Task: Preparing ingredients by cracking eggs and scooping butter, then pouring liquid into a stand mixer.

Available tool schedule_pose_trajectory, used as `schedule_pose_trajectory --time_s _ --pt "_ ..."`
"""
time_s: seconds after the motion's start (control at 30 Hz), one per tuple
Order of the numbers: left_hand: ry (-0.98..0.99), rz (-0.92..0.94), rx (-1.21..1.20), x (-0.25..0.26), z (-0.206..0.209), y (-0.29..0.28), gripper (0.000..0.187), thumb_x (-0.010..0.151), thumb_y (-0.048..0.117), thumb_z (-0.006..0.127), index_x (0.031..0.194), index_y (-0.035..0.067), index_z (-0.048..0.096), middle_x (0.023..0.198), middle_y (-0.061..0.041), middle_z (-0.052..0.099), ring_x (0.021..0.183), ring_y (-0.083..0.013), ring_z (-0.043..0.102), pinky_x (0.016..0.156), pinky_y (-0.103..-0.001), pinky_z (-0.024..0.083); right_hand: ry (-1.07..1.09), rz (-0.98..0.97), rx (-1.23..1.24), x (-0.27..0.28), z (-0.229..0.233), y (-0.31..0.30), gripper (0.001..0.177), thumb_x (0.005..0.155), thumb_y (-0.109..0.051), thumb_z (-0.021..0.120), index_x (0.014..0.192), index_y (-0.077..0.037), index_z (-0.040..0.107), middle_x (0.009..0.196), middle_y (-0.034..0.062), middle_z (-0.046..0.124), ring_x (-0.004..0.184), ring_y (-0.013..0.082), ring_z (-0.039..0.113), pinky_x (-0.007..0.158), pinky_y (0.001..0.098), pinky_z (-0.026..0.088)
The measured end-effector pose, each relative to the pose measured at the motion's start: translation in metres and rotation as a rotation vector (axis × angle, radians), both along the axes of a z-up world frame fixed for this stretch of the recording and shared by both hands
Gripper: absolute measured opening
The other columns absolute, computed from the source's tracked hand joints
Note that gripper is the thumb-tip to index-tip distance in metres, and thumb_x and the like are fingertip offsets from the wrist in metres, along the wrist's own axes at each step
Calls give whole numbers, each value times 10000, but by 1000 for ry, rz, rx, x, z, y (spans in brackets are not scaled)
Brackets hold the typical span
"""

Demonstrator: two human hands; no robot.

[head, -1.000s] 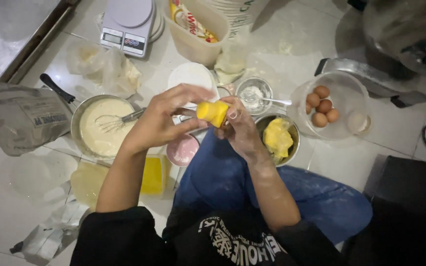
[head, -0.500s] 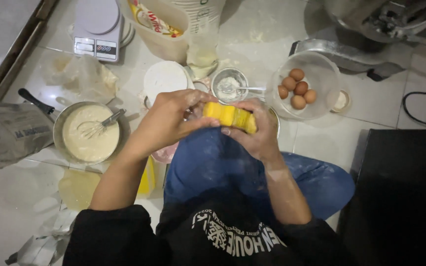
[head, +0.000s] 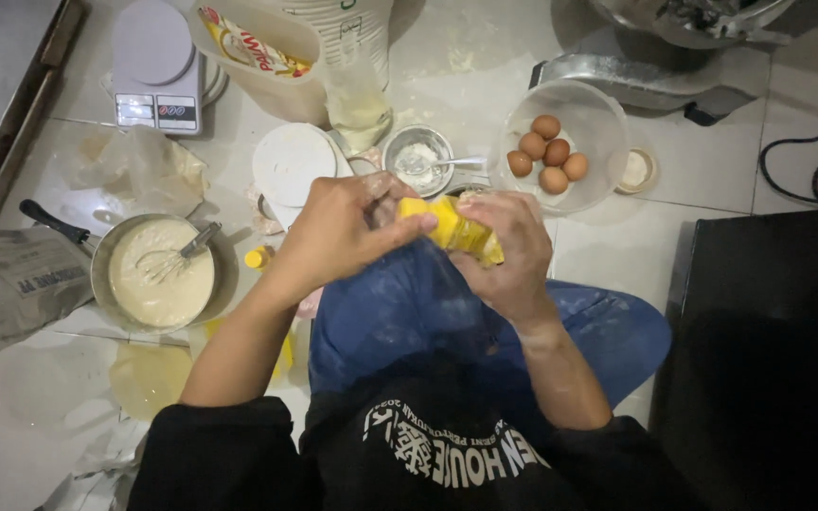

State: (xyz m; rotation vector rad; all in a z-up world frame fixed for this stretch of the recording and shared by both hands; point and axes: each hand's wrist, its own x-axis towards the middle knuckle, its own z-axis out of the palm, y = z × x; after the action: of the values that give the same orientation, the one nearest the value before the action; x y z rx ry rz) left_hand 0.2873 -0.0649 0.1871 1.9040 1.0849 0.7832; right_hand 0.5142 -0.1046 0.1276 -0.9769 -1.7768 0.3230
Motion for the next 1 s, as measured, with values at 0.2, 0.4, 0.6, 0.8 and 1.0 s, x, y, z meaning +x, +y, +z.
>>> schedule_pose_trajectory --time_s 0.2,0.4,0.6,0.8,1.0 --pt "-2 105 -407 10 -9 1 428 965 478 607 738 134 721 551 -54 714 534 -200 746 571 -301 579 -151 -117 163 2 3 -1 401 792 -202 931 1127 -118 727 1092 29 734 991 272 694 930 444 505" --pt "-152 -62 144 8 -6 -8 608 738 351 934 1214 56 699 1103 -179 728 914 -356 738 833 -457 591 -38 -8 -16 14 2 -3 461 780 -180 942 1134 -47 676 1103 90 745 1004 342 713 932 469 488" --pt "-218 17 -42 13 -16 -10 448 776 233 925 1134 40 737 859 -149 719 671 -217 745 605 -301 615 -121 -121 137 15 0 -5 395 800 -149 919 1130 -50 725 1096 78 742 1005 322 717 935 452 537" --pt "-501 154 -521 36 -52 -12 355 839 276 865 943 -25 709 695 -153 732 573 -158 722 556 -268 611 -230 -231 354 27 -8 -1 362 781 -71 869 1126 -135 781 1079 55 715 993 295 688 911 472 537" --pt "-674 286 -767 53 -76 -12 387 906 351 776 873 -27 697 599 -181 661 438 -179 672 414 -266 572 -369 -275 435 30 -7 0 329 812 -88 873 1116 -191 797 1103 54 706 1011 270 685 898 478 529"
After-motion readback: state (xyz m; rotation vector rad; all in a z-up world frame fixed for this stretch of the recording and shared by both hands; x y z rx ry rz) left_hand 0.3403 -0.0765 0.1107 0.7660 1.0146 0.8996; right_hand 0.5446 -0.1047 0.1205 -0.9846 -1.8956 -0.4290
